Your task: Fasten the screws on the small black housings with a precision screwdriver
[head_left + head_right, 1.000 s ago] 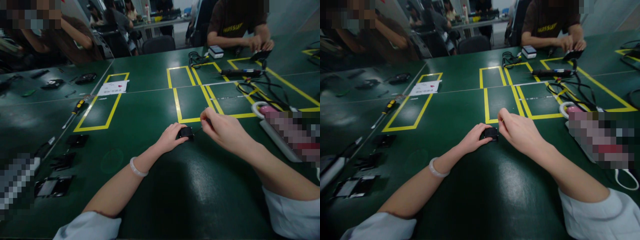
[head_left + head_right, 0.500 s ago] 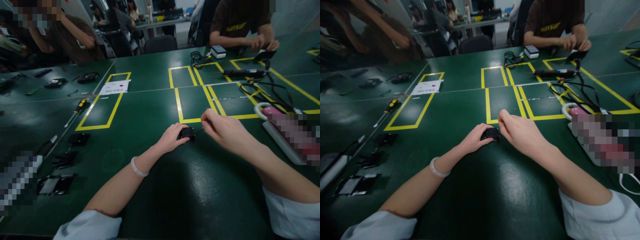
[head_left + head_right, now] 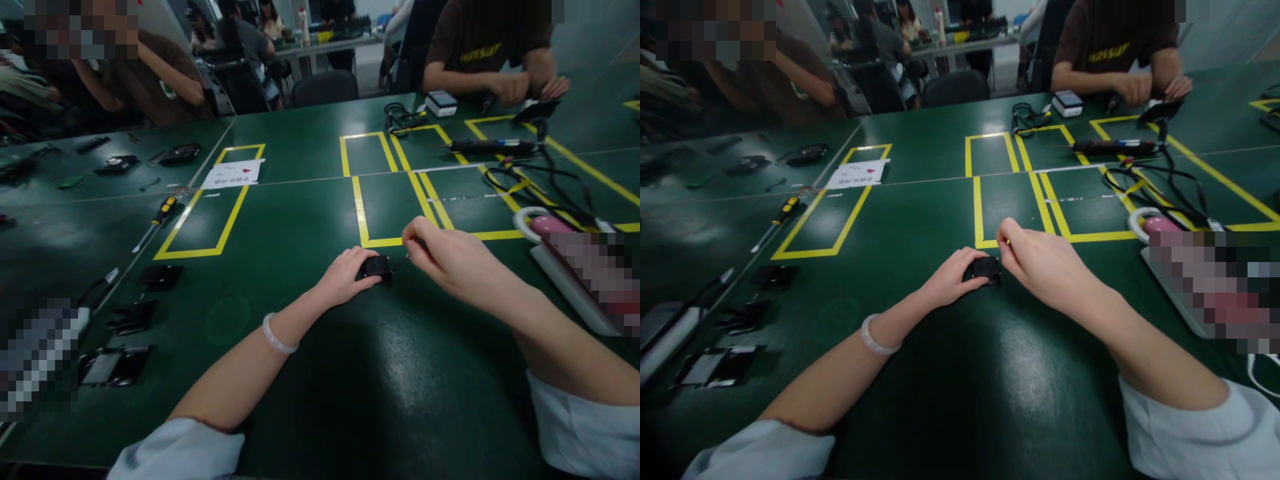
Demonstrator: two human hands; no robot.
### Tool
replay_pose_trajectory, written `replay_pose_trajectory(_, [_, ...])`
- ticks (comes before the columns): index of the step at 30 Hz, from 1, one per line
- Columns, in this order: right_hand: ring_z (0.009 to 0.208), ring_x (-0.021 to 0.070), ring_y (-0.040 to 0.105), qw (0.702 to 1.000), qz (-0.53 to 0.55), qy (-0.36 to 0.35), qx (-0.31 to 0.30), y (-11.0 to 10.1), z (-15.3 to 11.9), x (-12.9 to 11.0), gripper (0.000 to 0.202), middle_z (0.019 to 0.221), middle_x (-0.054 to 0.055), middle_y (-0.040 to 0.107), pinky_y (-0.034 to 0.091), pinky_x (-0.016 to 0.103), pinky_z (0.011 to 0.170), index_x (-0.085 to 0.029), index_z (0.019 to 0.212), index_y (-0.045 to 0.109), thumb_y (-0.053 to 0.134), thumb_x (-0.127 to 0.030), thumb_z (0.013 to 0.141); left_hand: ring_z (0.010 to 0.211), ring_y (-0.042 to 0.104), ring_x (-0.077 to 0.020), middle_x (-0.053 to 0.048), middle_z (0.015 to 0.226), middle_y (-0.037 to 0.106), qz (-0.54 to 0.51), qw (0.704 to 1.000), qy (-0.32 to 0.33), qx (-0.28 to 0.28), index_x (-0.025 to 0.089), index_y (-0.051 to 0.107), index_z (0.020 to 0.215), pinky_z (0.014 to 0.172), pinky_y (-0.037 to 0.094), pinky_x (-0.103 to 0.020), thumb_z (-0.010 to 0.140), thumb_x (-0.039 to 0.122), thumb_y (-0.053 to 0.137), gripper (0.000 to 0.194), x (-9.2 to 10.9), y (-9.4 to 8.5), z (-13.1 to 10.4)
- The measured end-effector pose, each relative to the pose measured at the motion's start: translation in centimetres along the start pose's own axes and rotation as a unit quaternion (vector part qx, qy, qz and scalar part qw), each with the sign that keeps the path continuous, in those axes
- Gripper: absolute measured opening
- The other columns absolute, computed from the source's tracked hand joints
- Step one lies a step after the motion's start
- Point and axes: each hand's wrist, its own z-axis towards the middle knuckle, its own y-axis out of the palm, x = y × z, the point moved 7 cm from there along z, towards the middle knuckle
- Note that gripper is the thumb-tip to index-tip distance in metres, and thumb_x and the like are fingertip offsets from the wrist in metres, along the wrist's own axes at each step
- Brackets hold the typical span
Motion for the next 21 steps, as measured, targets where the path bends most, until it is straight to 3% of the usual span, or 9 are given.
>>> replay_pose_trajectory(7, [0.056, 0.0166, 0.054, 1.0, -0.007, -0.004, -0.003, 0.13, -0.15, 0.17, 0.027, 0.066, 0.001, 0.06, 0.028, 0.028, 0.053, -0.022, 0.091, 0.049, 0.033, -0.043, 0.097, 0.105, 0.053, -0.0242, -0.008, 0.113, 0.057, -0.002, 1.0, 0.002, 0.002, 0.021, 0.052, 0.118, 0.092, 0.044, -0.038, 0.09, 0.038, 0.057, 0.033, 0.07, -0.02, -0.01])
replay_pose_trajectory(16, [0.058, 0.0156, 0.054, 0.999, 0.033, -0.014, -0.022, -0.31, -0.34, -0.07, 0.016, 0.073, 0.001, 0.061, 0.031, 0.028, 0.055, -0.022, 0.096, 0.046, 0.033, -0.032, 0.096, 0.105, 0.054, -0.0242, -0.008, 0.114, 0.057, -0.005, 1.0, -0.007, -0.002, 0.021, 0.052, 0.118, 0.093, 0.044, -0.039, 0.09, 0.038, 0.057, 0.033, 0.07, -0.08, -0.01])
replay_pose_trajectory(21, [0.058, 0.0159, 0.054, 1.0, 0.021, -0.006, -0.018, -0.16, -0.27, 0.03, 0.023, 0.07, 0.0, 0.06, 0.03, 0.028, 0.055, -0.022, 0.092, 0.047, 0.032, -0.038, 0.097, 0.106, 0.053, -0.0241, -0.008, 0.115, 0.057, -0.006, 1.0, -0.004, -0.004, 0.02, 0.052, 0.118, 0.093, 0.044, -0.039, 0.089, 0.038, 0.058, 0.034, 0.07, -0.03, 0.01])
